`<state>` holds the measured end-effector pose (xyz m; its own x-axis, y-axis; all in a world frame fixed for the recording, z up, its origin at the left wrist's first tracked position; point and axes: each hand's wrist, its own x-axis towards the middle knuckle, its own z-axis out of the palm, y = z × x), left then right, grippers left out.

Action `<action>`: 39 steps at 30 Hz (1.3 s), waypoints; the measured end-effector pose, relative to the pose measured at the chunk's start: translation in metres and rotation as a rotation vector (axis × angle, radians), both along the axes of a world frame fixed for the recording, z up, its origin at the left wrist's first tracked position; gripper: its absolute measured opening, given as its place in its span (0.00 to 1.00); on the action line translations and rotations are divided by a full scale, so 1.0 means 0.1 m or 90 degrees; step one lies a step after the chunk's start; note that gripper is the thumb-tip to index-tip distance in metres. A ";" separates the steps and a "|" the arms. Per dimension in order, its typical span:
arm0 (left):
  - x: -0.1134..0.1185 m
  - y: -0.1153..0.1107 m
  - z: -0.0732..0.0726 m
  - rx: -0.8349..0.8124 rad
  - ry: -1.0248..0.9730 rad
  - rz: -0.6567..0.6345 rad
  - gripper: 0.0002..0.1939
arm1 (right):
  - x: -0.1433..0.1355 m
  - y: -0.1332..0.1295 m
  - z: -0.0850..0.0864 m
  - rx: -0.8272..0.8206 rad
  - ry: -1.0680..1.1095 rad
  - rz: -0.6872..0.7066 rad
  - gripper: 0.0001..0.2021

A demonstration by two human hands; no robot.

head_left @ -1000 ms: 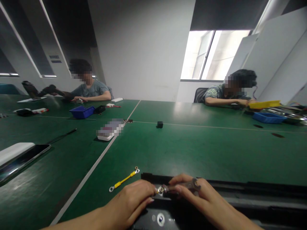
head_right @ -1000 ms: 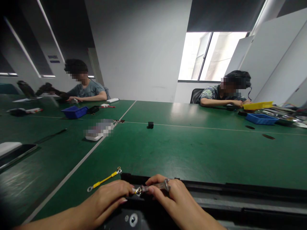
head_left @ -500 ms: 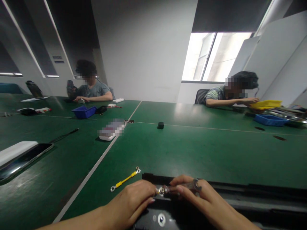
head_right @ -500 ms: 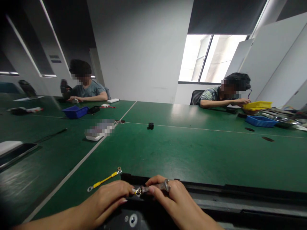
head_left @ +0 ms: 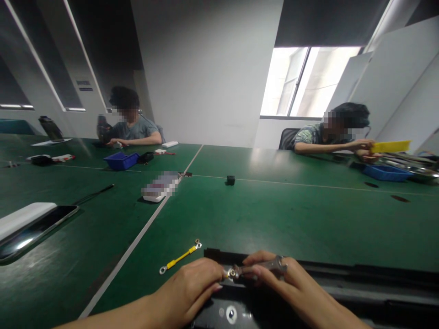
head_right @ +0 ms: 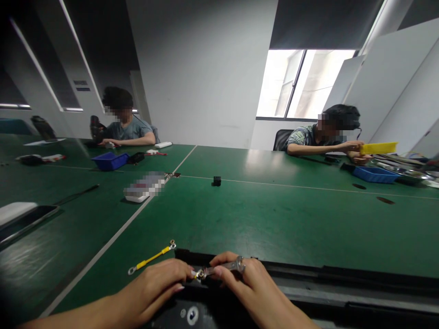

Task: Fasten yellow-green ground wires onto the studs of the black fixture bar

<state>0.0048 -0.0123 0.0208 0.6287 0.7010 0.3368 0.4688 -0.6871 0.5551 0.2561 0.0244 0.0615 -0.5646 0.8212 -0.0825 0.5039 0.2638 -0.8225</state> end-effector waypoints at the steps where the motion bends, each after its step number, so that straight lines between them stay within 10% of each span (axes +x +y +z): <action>1: 0.00 0.00 0.00 0.004 -0.001 -0.001 0.12 | 0.00 0.00 0.00 0.004 -0.004 -0.009 0.21; 39: 0.02 0.00 0.03 0.011 -0.010 -0.007 0.13 | -0.03 0.00 -0.01 0.197 -0.021 0.102 0.14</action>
<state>0.0071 -0.0121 0.0238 0.6308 0.6881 0.3587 0.4532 -0.7019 0.5495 0.2534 0.0240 0.0608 -0.6897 0.7112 0.1361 0.4613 0.5764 -0.6745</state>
